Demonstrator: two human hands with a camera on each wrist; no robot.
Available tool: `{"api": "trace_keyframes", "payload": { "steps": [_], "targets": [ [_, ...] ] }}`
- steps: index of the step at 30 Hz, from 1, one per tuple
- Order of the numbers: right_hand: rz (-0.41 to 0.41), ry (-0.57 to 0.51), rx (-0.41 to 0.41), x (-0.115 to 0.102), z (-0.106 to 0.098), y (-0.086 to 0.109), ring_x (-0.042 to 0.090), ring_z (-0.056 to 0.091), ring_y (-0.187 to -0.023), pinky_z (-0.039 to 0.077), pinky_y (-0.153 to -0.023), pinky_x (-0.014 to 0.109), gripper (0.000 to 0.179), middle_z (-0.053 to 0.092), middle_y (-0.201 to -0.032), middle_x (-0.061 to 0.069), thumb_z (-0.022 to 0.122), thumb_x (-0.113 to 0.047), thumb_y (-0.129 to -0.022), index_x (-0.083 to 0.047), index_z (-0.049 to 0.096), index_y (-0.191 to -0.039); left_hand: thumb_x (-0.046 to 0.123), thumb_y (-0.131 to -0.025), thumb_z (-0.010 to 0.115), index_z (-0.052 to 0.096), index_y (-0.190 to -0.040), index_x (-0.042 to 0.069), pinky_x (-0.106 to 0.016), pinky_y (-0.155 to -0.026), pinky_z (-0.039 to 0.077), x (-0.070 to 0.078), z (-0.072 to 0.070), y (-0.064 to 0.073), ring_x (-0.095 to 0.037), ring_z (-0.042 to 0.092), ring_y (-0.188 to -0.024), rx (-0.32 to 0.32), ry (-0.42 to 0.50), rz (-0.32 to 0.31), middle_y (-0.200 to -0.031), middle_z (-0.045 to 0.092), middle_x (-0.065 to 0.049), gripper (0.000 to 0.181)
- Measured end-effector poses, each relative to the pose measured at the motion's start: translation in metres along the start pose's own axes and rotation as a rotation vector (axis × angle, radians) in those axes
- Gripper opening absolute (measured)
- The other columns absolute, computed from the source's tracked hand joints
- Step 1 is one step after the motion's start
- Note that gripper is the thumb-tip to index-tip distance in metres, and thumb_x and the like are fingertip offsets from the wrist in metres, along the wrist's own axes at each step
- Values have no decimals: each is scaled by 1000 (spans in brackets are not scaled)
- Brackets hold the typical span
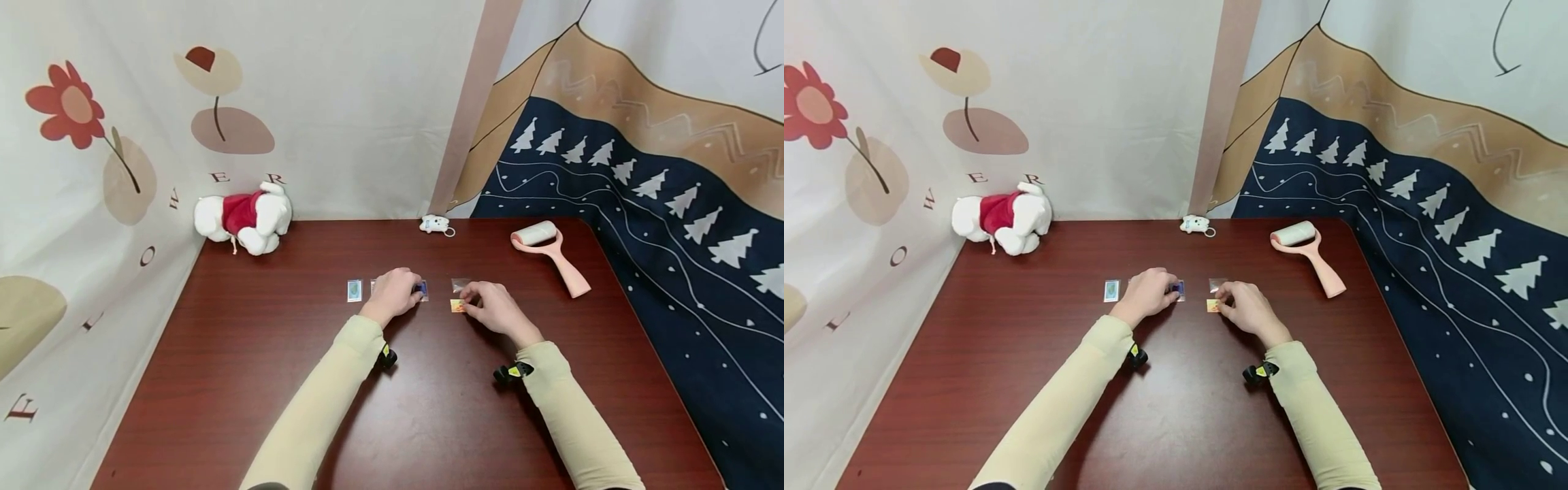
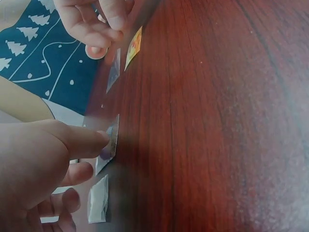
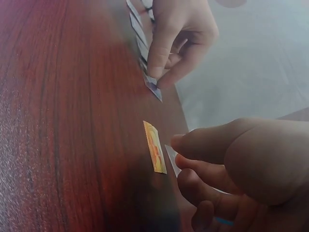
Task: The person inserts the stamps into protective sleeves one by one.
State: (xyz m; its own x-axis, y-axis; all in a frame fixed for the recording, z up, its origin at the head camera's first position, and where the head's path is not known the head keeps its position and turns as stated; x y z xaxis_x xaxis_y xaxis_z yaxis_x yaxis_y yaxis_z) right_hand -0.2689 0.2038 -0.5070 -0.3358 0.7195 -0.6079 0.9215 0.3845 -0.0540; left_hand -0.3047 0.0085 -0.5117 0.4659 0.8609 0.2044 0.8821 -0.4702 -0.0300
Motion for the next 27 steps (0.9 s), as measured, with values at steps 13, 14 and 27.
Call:
{"api": "trace_keyframes", "payload": {
  "steps": [13,14,27],
  "targets": [
    [20,27,7,0,3,2,12,60,-70,53,-71,34,18,74,-103,7,84,-7,-87,-10,75,-102,34,-97,76,80,-117,19,-40,-75,59,-17,-5,2,-18,66,-90,32,109,-52,-102,67,-1,25],
    [21,30,6,0,3,2,12,60,-71,53,-71,34,19,74,-104,7,84,-7,-86,-10,76,-103,33,-97,76,80,-116,18,-39,-75,58,-19,-7,3,-18,66,-89,50,121,-55,-101,67,0,25],
    [-14,90,27,-1,7,4,21,63,-85,55,-78,41,20,72,-103,6,87,-7,-83,-10,77,-100,33,-97,75,78,-119,17,-38,-75,56,-30,-11,11,-18,65,-91,70,204,-67,-104,66,-1,27]
  ]
}}
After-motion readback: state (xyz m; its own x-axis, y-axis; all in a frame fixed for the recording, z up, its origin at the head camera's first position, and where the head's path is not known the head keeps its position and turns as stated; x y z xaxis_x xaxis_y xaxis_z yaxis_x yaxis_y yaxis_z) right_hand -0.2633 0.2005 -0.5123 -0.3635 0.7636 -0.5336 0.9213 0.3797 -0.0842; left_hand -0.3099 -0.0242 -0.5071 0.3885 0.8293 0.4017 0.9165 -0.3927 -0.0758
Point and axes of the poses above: each hand's wrist, its own y-axis away from the middle knuckle, its own z-axis out of the palm, x = y × z, the point moved 7 cm from there along -y, towards the middle knuckle
